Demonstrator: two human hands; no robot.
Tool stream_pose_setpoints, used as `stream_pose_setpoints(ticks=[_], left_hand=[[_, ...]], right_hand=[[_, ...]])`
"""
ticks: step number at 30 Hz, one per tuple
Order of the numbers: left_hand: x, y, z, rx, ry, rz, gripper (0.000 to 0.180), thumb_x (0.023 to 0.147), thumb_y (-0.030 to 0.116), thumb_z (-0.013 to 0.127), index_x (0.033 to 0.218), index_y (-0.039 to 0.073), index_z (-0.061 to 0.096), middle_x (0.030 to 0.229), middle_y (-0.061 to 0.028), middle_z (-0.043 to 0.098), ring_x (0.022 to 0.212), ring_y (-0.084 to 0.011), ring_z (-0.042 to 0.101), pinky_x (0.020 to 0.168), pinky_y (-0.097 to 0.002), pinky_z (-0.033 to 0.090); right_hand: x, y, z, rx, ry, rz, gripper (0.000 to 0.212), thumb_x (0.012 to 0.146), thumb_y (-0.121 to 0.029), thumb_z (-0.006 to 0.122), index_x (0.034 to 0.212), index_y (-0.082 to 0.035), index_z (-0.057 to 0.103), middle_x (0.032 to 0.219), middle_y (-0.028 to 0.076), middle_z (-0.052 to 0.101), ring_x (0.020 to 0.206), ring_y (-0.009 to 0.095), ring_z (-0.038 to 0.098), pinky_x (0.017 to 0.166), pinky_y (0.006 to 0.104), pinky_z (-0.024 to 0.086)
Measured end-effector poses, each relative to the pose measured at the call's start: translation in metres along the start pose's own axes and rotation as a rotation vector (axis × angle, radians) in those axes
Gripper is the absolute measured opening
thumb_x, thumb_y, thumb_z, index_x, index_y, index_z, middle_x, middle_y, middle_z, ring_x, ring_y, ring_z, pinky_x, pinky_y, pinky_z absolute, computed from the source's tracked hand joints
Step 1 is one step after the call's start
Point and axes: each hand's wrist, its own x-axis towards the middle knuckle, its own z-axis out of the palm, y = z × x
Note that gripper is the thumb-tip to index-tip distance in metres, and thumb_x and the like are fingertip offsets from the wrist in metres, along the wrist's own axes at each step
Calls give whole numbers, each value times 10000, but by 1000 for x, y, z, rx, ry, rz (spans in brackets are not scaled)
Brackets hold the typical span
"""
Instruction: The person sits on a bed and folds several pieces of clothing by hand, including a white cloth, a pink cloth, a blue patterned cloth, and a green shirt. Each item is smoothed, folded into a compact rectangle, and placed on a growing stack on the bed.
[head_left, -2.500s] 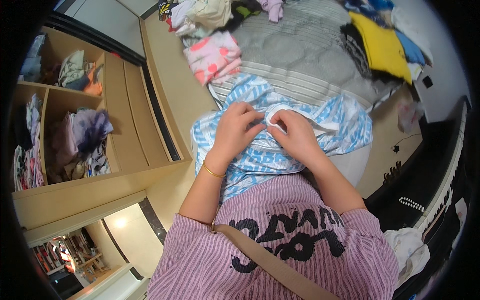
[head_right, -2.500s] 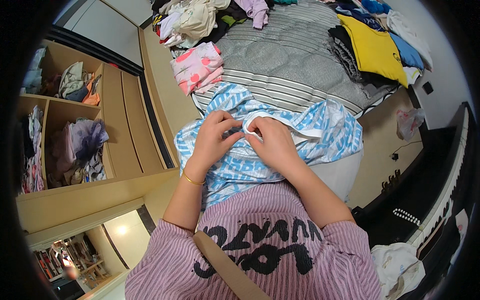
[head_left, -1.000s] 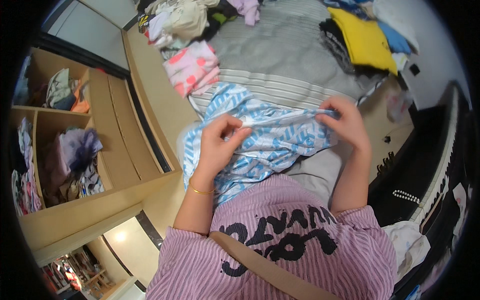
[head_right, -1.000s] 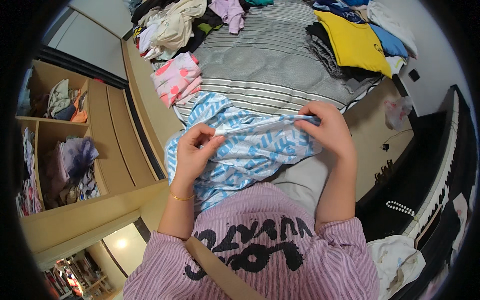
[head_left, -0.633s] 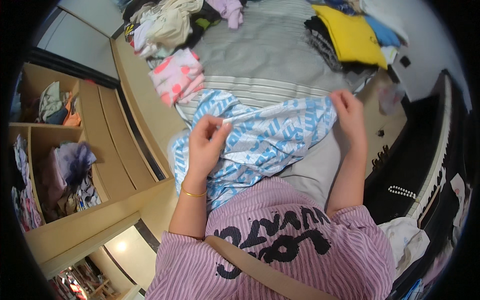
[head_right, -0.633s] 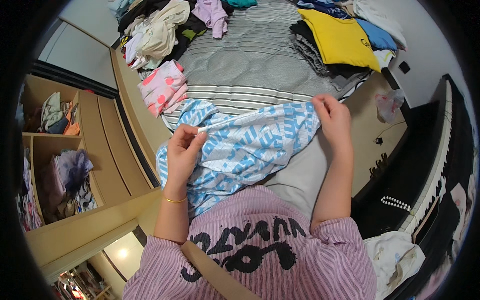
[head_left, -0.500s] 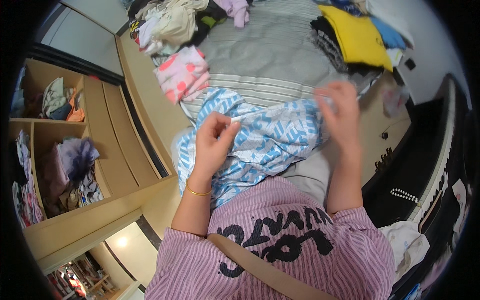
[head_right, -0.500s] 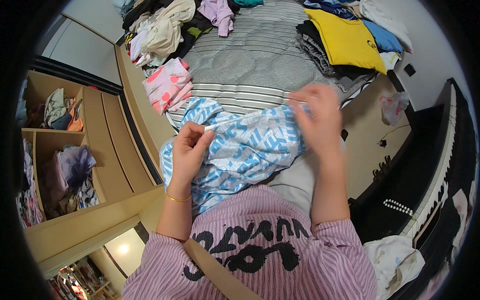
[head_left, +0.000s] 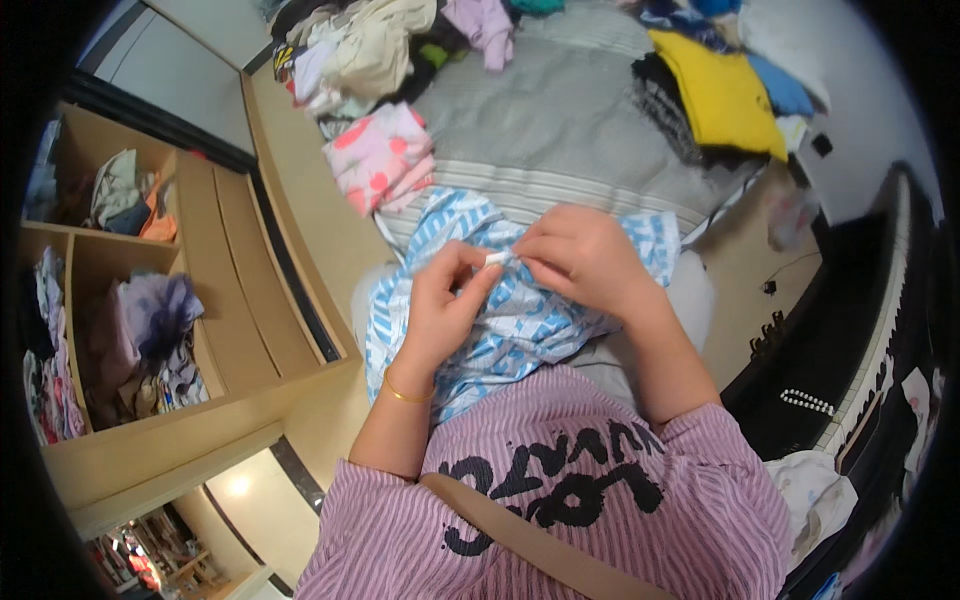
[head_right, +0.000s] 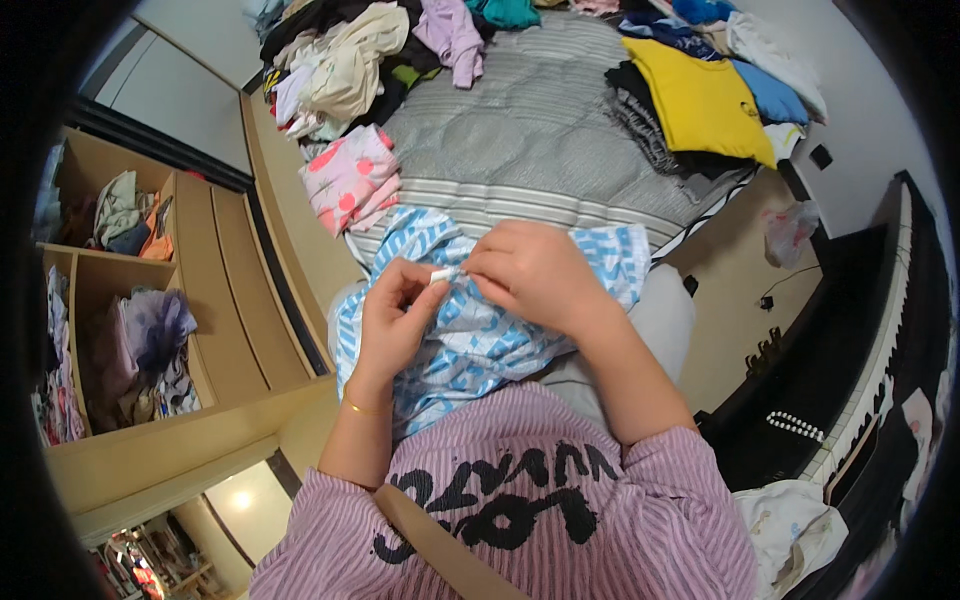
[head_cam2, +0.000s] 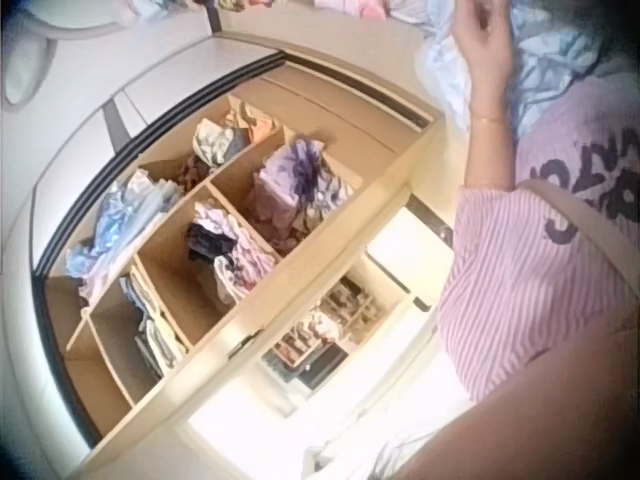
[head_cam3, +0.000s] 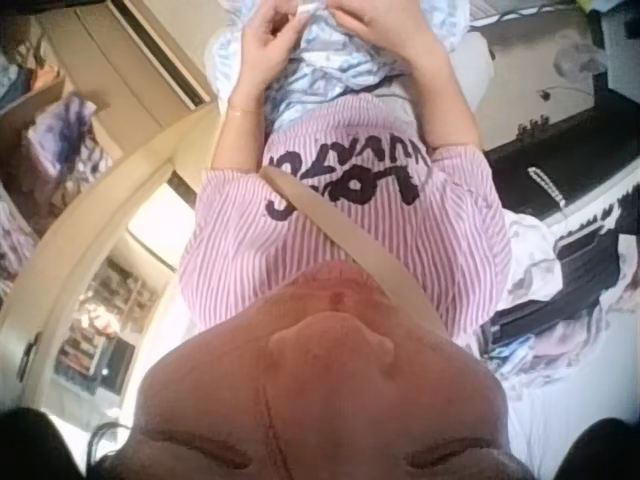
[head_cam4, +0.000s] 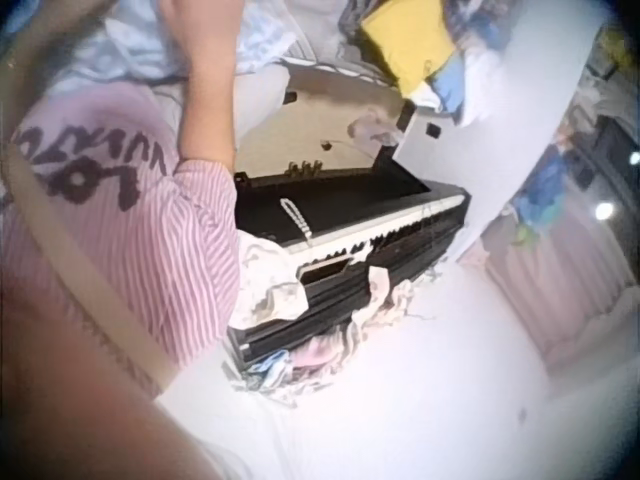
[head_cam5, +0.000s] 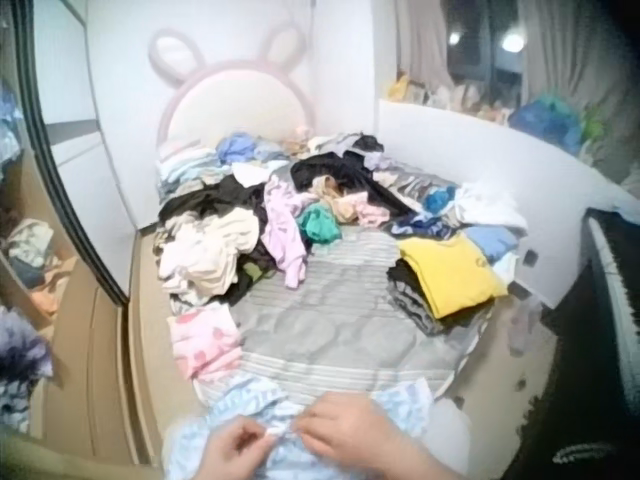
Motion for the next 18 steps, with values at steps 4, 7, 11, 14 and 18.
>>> stream_pose_setpoints(ticks=[4,7,11,14,18], left_hand=[[-6,0,0,13,-3,-18,91,999,48,707,1006,28,618,921,14,674,731,-18,529,631,-191,408],[-5,9,-3,164,18,-35,111,968,85,745,1011,38,654,832,36,625,704,-14,494,604,-206,379],[23,46,-67,558,-33,242,447,844,216,866,1222,63,682,942,-14,651,827,-119,567,711,-290,461],[70,104,-154,791,-180,47,497,845,266,876,1230,10,693,989,-47,676,918,-150,607,818,-326,513],[116,208,-193,805,-175,-68,392,884,401,859,1000,37,771,869,14,695,776,-82,612,699,-277,515]], right_hand=[[-5,-1,6,-29,25,-12,117,808,-124,765,910,-71,744,907,65,733,859,277,707,740,399,578],[-8,-1,7,-3,3,21,136,889,-111,708,1019,-70,712,926,113,735,852,325,705,739,413,567],[18,7,-29,17,134,301,160,1034,-160,556,1142,-70,632,923,199,692,896,420,678,749,485,539],[86,21,-93,-43,250,265,172,1086,-183,500,1174,-70,596,972,229,680,923,423,673,779,454,523],[165,14,-175,-296,386,-59,190,1088,-196,524,1184,-43,582,973,213,669,889,386,664,784,406,519]])
